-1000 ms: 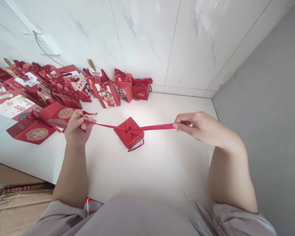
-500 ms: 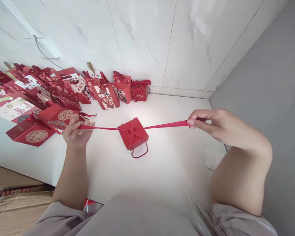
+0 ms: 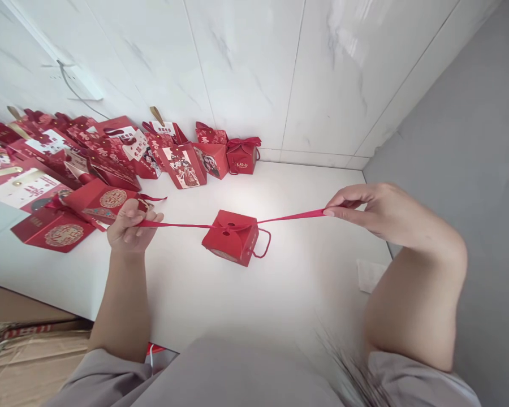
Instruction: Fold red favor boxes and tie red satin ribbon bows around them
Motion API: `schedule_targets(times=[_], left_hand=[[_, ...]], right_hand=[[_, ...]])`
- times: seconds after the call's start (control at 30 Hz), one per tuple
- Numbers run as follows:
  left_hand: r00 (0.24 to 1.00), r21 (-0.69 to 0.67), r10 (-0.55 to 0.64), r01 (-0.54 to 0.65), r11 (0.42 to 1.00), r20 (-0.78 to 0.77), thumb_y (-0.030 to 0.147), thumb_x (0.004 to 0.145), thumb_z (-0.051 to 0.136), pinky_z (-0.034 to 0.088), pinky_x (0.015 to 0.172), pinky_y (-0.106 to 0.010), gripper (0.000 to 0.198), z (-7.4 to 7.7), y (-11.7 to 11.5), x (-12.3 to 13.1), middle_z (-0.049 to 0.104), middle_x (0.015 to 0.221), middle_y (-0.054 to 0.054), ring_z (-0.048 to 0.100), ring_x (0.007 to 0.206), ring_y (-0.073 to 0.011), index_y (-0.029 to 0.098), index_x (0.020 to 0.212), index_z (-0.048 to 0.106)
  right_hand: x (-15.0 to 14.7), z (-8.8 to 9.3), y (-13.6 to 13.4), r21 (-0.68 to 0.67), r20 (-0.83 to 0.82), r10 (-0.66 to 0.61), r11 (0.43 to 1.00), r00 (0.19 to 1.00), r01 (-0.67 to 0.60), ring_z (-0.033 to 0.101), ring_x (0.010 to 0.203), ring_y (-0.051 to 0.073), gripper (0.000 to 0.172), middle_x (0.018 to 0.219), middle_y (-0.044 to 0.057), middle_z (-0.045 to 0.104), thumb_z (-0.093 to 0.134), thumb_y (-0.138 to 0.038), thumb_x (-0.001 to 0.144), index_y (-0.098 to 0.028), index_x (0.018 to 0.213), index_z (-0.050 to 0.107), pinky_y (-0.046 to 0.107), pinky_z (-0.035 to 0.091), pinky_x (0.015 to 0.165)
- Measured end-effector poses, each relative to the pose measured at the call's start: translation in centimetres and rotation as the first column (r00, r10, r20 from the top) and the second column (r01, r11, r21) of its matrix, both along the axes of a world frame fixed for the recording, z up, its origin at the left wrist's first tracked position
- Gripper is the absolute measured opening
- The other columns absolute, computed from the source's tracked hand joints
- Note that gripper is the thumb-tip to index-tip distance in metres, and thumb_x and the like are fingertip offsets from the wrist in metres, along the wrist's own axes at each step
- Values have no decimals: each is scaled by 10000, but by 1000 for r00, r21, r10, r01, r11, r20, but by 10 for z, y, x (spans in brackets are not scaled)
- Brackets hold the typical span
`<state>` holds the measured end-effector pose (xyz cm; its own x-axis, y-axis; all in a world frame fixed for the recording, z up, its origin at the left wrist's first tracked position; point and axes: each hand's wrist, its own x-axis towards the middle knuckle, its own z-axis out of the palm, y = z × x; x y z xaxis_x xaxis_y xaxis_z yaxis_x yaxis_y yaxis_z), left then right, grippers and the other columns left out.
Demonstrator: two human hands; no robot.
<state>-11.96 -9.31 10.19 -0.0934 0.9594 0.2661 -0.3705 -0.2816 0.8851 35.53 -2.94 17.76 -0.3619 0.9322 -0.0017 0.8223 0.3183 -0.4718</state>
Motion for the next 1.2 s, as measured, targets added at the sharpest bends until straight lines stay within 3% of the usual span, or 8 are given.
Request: schedule_targets(times=[0.1, 0.17, 0.33, 0.5, 0.67, 0.87, 1.07, 1.2], left_hand=[[911, -238, -97, -1, 971, -400, 223, 742, 669, 379, 534, -231, 67, 1, -2, -8, 376, 317, 93, 355, 357, -77, 198, 745, 607], [717, -356, -180, -101, 929, -674, 325, 814, 636, 428, 603, -254, 158, 3, -2, -10, 621, 549, 23, 558, 542, -124, 203, 911, 661], [335, -41, 83, -346, 937, -939, 470, 874, 560, 415, 1010, -388, 352, 3, 2, 11, 624, 1253, -47, 542, 1199, -243, 255, 1142, 634], [377, -62, -74, 45, 997, -923, 436, 835, 644, 454, 1002, -360, 326, 3, 3, 46, 633, 1164, -53, 588, 1102, -207, 242, 1097, 635], [366, 50, -17, 174, 983, -930, 335, 856, 638, 493, 938, -347, 219, -1, 1, 64, 654, 1071, -67, 615, 1009, -189, 230, 1045, 674], [393, 140, 74, 143, 980, -916, 274, 892, 590, 528, 809, -295, 165, -10, 2, 72, 693, 975, -56, 639, 916, -168, 232, 988, 717], [421, 60, 48, 16, 998, -906, 309, 910, 553, 509, 738, -267, 179, -9, 1, 78, 700, 914, -25, 639, 833, -148, 231, 933, 712], [598, -125, -89, -19, 992, -796, 353, 899, 557, 506, 671, -253, 185, -5, 1, 77, 672, 887, -19, 610, 745, -127, 216, 951, 669]], right_hand=[[0, 0, -1, -216, 37, 98, 973, 995, -88, 648, 884, 191, 196, 1020, -25, 717, 613, -502, 844, -357, 944, 697, 310, 484, 709], [-3, 0, -2, -304, 58, 192, 938, 980, -166, 635, 992, 219, 244, 1124, -20, 692, 632, -507, 829, -366, 1022, 679, 331, 491, 790], [-33, -5, -6, -319, -57, 336, 886, 940, -336, 558, 1178, 273, 448, 1278, 14, 620, 651, -563, 793, -345, 1182, 613, 365, 456, 943], [-82, -25, -6, -336, -166, 372, 849, 913, -407, 623, 935, 224, 422, 1072, 48, 682, 424, -595, 910, -262, 1010, 664, 331, 467, 777], [-105, -48, -7, -426, -64, 379, 826, 923, -368, 460, 564, 140, 514, 672, 20, 584, 397, -653, 885, -207, 742, 607, 277, 328, 532], [-114, -50, -9, -469, -284, 266, 800, 921, -376, 274, 508, 94, 491, 564, -36, 375, 464, -639, 854, -197, 703, 614, 256, 224, 472], [-124, -53, -16, -475, -345, 201, 805, 917, -355, 433, 562, 110, 382, 662, -8, 574, 606, -571, 786, -198, 780, 691, 253, 338, 515], [-123, -55, -15, -352, -409, 292, 823, 864, -445, 514, 649, 127, 288, 736, 4, 638, 560, -457, 850, -200, 776, 665, 263, 393, 623]])
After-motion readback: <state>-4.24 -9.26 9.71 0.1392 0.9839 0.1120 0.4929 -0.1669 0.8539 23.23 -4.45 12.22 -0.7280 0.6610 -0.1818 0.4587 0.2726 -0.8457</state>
